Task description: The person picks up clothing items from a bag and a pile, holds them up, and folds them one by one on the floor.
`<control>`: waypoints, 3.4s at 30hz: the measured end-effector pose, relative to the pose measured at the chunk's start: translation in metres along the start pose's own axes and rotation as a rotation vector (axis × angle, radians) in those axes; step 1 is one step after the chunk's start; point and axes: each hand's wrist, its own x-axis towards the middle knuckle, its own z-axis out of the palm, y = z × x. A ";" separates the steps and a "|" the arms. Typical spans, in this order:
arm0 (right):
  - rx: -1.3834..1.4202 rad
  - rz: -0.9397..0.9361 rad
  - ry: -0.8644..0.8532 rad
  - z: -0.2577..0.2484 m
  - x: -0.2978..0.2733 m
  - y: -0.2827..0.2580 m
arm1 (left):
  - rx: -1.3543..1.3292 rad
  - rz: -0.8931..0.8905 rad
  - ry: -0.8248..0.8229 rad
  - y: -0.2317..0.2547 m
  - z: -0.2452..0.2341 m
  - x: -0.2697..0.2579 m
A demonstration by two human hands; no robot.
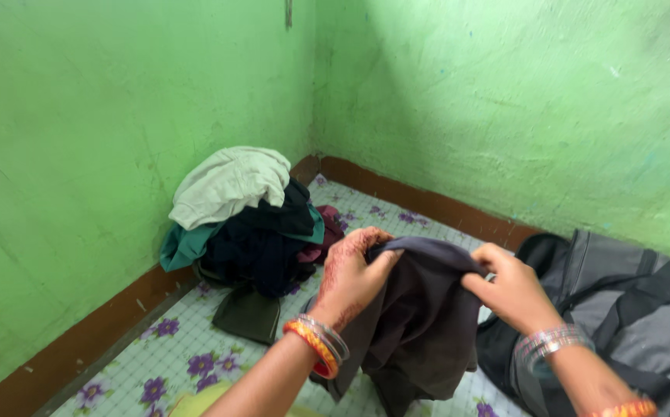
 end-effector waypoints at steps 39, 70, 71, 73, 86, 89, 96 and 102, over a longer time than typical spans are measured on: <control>0.024 0.044 -0.527 0.037 0.019 0.000 | -0.391 -0.300 -0.048 -0.085 -0.001 0.001; 0.582 0.157 -0.186 0.084 0.006 -0.025 | -1.034 -0.839 0.232 -0.091 -0.004 0.001; 0.580 0.153 -0.184 0.073 0.012 -0.025 | -0.850 -0.847 0.226 -0.101 -0.004 -0.003; 1.111 0.160 -0.104 0.048 0.022 -0.027 | -0.672 -1.006 0.197 -0.122 0.004 -0.018; 0.963 0.177 -0.180 0.019 0.025 -0.070 | 0.250 -0.494 -0.467 -0.139 0.065 -0.107; 0.965 0.090 -0.019 0.002 0.031 -0.048 | 0.220 -0.514 -0.416 -0.124 0.059 -0.093; 0.092 0.148 -0.088 0.011 0.041 0.054 | -0.384 -0.431 0.066 -0.105 0.030 -0.030; -0.052 0.020 -0.260 0.038 0.013 0.022 | -0.543 -0.459 0.102 -0.098 0.018 -0.023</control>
